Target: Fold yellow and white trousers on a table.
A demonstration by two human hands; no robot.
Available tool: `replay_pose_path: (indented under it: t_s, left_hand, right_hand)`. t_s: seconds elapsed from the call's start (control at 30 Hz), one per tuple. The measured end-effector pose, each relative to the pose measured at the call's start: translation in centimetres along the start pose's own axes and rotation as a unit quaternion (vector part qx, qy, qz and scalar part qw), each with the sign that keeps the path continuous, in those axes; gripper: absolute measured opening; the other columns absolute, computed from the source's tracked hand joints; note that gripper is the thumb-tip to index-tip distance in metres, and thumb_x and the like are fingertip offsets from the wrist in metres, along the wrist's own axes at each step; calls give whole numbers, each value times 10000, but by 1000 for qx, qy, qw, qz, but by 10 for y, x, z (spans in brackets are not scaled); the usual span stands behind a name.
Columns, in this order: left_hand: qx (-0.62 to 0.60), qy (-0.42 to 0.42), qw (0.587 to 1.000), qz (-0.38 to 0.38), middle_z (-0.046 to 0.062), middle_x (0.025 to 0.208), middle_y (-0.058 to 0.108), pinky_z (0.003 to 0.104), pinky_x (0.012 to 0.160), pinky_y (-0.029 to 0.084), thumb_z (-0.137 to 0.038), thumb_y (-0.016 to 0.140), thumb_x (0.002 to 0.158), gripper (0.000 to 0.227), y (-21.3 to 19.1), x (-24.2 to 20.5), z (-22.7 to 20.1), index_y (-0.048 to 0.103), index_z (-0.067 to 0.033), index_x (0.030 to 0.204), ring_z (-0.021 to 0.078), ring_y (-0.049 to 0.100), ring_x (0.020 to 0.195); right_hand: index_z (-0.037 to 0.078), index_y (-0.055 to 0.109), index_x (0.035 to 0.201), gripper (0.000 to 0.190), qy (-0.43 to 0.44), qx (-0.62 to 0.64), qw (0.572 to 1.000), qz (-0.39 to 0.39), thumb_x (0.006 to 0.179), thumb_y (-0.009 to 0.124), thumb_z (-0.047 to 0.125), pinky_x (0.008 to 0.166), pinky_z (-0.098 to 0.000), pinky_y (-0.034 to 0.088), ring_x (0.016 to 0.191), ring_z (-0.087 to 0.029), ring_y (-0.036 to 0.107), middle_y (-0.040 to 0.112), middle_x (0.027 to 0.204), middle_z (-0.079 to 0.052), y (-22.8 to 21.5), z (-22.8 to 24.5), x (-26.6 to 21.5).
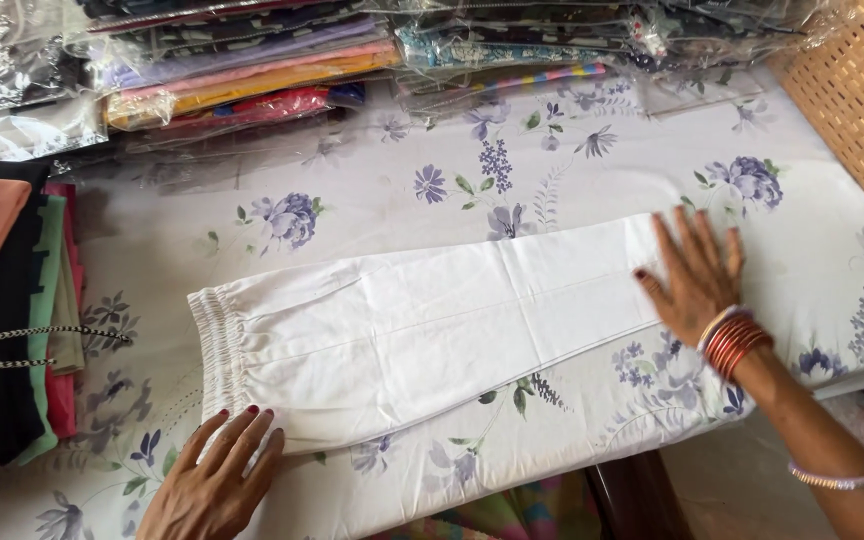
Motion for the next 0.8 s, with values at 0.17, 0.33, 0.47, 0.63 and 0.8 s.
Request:
replay_pose_path:
  t_s: [0.17,0.33,0.47,0.63,0.8]
  left_hand:
    - [132,36,990,31,122,1256,677,508,1049,464,-87,699,784,471,2,10,-4,666,-62,1254,293,619,1177]
    - [141,-24,984,-105,122,1092,742,439,942,542,-134,720,821,366,-70,46,5,665,-37,1171,267,697,1051]
    - [171,-62,972,-146,97,1066,755,390,885,572,-193,724,853,346,-108,66,11,675,-46,1162,235,722,1009]
    - [199,-100,964,-148,73,1079,756,374,859,587,-221,711,907,312,-112,56,32,699,-90,1189,218,727,964]
    - [184,-146,963,-134,79,1104,768,352,820,606,-211,688,954,334,-149,35,40,695,-102,1269,195,732,911]
  right_hand:
    - [247,192,1579,825,-224,-9,973,-62,919,284,734,1214,-608,2,1517,-311,154,170,1662,-122,-46,148,-38]
    - [259,220,1567,824,-313,60,948,-12,905,409,711,1189,-595,31,1479,-285,200,208,1633,-94,-42,208,-55]
    - [257,354,1473,869,-171,81,982,-25,730,747,476,1201,-592,82,1415,-252,349,364,1559,-75,-43,150,-26]
    - [238,691,1178,528,-27,101,994,-21,689,798,70,1230,-535,269,1373,-186,517,580,1460,-1,-28,17,-17]
    - [136,754,1109,351,-38,480,877,-9,779,707,25,1093,-479,495,1291,-221,612,651,1425,-74,-43,-29,-26]
Point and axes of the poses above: each hand's wrist, its own x-axis towards the middle knuckle, its own y-axis out of the palm, z = x × y, the point moved 10 cm from there along x, towards the middle knuckle
